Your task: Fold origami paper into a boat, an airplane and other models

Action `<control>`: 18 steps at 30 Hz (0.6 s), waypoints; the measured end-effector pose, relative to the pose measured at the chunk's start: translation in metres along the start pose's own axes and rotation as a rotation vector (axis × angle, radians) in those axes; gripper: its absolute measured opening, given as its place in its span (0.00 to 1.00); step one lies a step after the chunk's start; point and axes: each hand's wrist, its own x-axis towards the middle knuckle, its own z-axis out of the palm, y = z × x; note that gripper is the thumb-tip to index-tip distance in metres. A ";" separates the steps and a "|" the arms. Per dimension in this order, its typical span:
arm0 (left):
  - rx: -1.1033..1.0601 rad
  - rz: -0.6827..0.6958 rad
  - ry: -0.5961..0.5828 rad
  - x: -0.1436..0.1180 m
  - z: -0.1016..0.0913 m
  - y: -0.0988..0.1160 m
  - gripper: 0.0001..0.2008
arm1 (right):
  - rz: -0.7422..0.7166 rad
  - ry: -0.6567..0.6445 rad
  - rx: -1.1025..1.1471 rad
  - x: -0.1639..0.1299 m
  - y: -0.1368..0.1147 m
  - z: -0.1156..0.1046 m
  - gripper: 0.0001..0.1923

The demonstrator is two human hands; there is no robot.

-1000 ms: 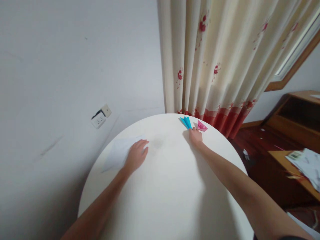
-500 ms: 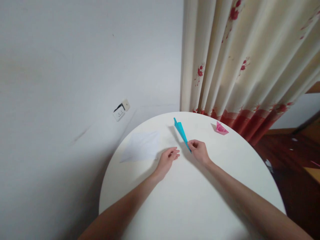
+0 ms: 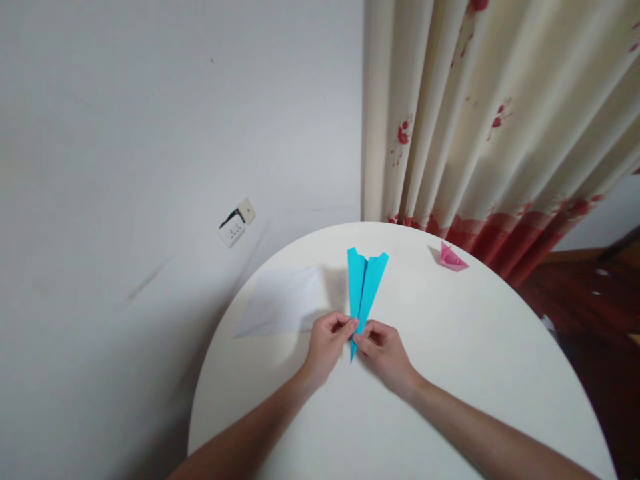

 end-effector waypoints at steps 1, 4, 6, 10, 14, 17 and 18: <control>0.000 0.002 -0.009 0.000 0.000 0.000 0.16 | -0.017 0.027 -0.002 0.000 -0.001 0.000 0.19; -0.057 -0.013 0.018 -0.001 0.002 -0.006 0.17 | 0.002 0.076 0.081 -0.001 -0.007 0.000 0.18; -0.106 -0.024 0.043 -0.002 0.004 -0.012 0.17 | 0.053 0.075 0.181 -0.003 -0.010 0.001 0.17; -0.130 0.035 0.099 -0.003 0.008 -0.018 0.15 | 0.132 0.098 0.334 -0.005 -0.011 0.002 0.17; 0.090 0.200 0.087 -0.001 0.005 -0.013 0.10 | 0.142 0.204 0.284 -0.003 -0.009 -0.001 0.18; 0.320 0.324 0.033 -0.002 0.003 -0.008 0.08 | 0.100 0.258 0.249 -0.001 -0.009 -0.004 0.19; 0.359 0.342 0.007 -0.004 0.003 -0.007 0.11 | 0.083 0.267 0.242 0.000 -0.010 -0.004 0.19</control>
